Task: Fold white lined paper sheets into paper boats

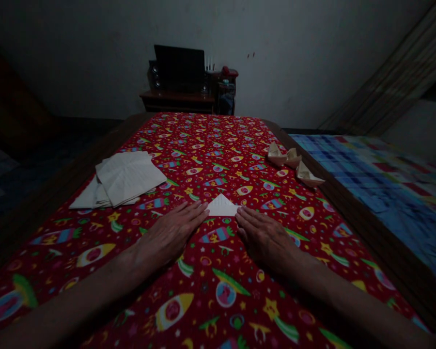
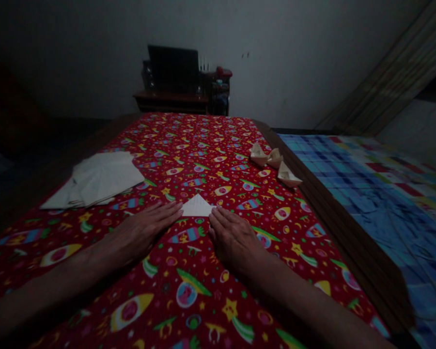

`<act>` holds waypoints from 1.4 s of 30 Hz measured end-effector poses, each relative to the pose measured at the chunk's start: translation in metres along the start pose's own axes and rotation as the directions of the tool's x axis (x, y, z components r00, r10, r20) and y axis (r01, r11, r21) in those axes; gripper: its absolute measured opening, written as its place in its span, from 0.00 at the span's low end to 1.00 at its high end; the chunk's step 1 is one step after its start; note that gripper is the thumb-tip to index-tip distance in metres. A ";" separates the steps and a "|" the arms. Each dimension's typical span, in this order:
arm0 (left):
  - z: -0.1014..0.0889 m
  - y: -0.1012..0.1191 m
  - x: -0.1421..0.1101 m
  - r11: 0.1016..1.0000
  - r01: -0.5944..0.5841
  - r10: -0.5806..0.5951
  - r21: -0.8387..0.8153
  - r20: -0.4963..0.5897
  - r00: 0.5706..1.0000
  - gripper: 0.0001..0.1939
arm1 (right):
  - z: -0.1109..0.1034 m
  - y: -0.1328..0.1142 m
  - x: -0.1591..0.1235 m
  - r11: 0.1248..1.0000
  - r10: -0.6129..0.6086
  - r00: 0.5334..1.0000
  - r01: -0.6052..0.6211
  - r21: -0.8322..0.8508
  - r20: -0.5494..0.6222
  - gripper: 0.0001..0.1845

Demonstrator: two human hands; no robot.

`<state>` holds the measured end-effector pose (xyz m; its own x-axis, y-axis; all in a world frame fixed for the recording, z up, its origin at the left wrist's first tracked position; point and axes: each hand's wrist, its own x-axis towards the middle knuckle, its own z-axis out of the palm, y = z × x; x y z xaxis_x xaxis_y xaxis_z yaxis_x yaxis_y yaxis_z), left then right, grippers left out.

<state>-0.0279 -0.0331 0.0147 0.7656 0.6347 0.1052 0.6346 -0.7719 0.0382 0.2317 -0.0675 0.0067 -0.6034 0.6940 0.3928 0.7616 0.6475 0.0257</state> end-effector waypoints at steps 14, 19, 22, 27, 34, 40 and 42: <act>0.001 -0.004 -0.006 0.994 0.094 -0.084 0.055 -0.163 0.983 0.24 | -0.010 -0.004 0.050 0.962 -0.071 0.953 0.144 -0.233 0.296 0.08; 0.001 -0.008 -0.008 0.978 0.193 -0.207 -0.079 -0.260 0.943 0.18 | -0.006 -0.008 0.057 0.969 -0.070 0.949 0.138 -0.206 0.308 0.08; 0.001 -0.009 -0.006 0.972 0.188 -0.222 -0.141 -0.292 0.930 0.17 | -0.004 -0.003 0.053 0.973 -0.079 0.948 0.141 -0.185 0.310 0.08; 0.007 -0.005 0.001 0.970 0.164 -0.216 -0.182 -0.317 0.924 0.17 | 0.002 0.004 0.050 0.982 -0.081 0.966 0.119 -0.144 0.244 0.10; 0.005 -0.004 0.024 0.879 0.226 -0.366 -0.420 -0.289 0.884 0.20 | 0.009 0.009 0.048 0.993 -0.067 0.989 0.079 -0.093 0.130 0.10; -0.005 -0.006 0.052 0.707 0.270 -0.447 -0.654 -0.117 0.887 0.16 | 0.012 0.016 0.046 0.999 -0.041 0.994 0.038 0.034 0.098 0.08; -0.004 -0.006 0.057 0.669 0.262 -0.468 -0.696 -0.121 0.875 0.17 | 0.014 0.020 0.045 0.997 -0.022 0.996 0.016 0.069 0.086 0.08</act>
<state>0.0121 0.0077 0.0240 0.3600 0.9124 0.1949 0.5516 -0.3766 0.7443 0.2158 -0.0188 0.0117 -0.6381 0.7042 0.3112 0.7338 0.6787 -0.0313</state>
